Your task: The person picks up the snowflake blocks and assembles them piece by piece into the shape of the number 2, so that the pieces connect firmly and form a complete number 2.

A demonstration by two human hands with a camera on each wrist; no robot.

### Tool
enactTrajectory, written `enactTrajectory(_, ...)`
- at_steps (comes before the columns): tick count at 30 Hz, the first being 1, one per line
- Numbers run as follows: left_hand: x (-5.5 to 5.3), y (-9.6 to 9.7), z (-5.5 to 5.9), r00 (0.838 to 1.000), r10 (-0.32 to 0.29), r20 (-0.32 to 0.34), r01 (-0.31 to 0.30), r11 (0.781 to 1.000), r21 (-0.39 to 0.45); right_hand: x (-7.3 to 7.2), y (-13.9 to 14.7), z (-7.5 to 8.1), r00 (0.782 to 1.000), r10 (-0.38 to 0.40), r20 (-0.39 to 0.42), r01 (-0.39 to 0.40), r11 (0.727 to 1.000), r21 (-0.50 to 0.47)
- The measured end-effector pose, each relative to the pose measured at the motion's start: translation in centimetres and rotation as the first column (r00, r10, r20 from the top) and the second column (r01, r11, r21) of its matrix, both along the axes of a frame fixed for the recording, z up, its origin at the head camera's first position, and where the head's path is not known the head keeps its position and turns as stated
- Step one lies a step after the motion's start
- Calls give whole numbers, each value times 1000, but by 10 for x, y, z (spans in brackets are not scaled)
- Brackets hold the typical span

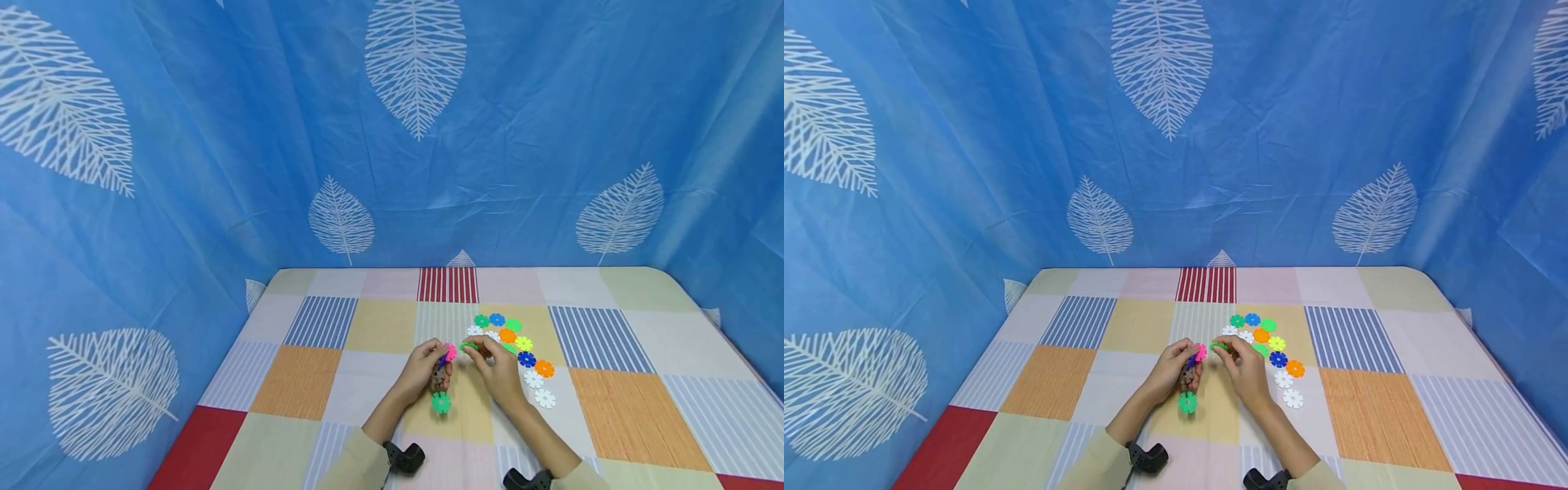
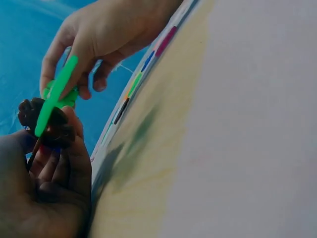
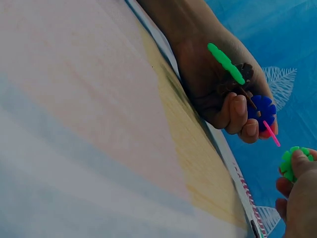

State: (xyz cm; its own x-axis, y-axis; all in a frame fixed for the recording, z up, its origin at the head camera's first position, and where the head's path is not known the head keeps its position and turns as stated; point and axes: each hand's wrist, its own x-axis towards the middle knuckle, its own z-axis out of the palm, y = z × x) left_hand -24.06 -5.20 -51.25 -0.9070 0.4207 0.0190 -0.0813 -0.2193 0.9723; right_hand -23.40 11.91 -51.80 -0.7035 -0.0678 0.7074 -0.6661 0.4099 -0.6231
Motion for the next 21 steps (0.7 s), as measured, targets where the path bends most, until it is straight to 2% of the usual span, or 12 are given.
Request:
enactTrajectory(3,0,-1,0,1000,-9,-10,9,1000,-5,1,-1,1,997,43,63,-39,997,-60)
enactTrajectory(6,0,-1,0,1000,-13,-24,13,1000,-14,7,-3,9,990,109,95,-100,991,-89)
enactTrajectory(10,1,-3,0,1000,-22,-18,22,1000,-16,17,-6,24,984,145,105,-137,987,-82)
enactTrajectory(14,1,-3,1,999,-43,10,43,999,-13,20,-7,31,978,165,127,-159,985,-61)
enactTrajectory(18,1,-3,2,998,-61,25,61,998,-6,19,-6,28,973,177,147,-170,984,-55)
enactTrajectory(21,1,-4,2,999,-46,27,46,999,-9,11,-5,17,973,173,153,-167,985,-49)
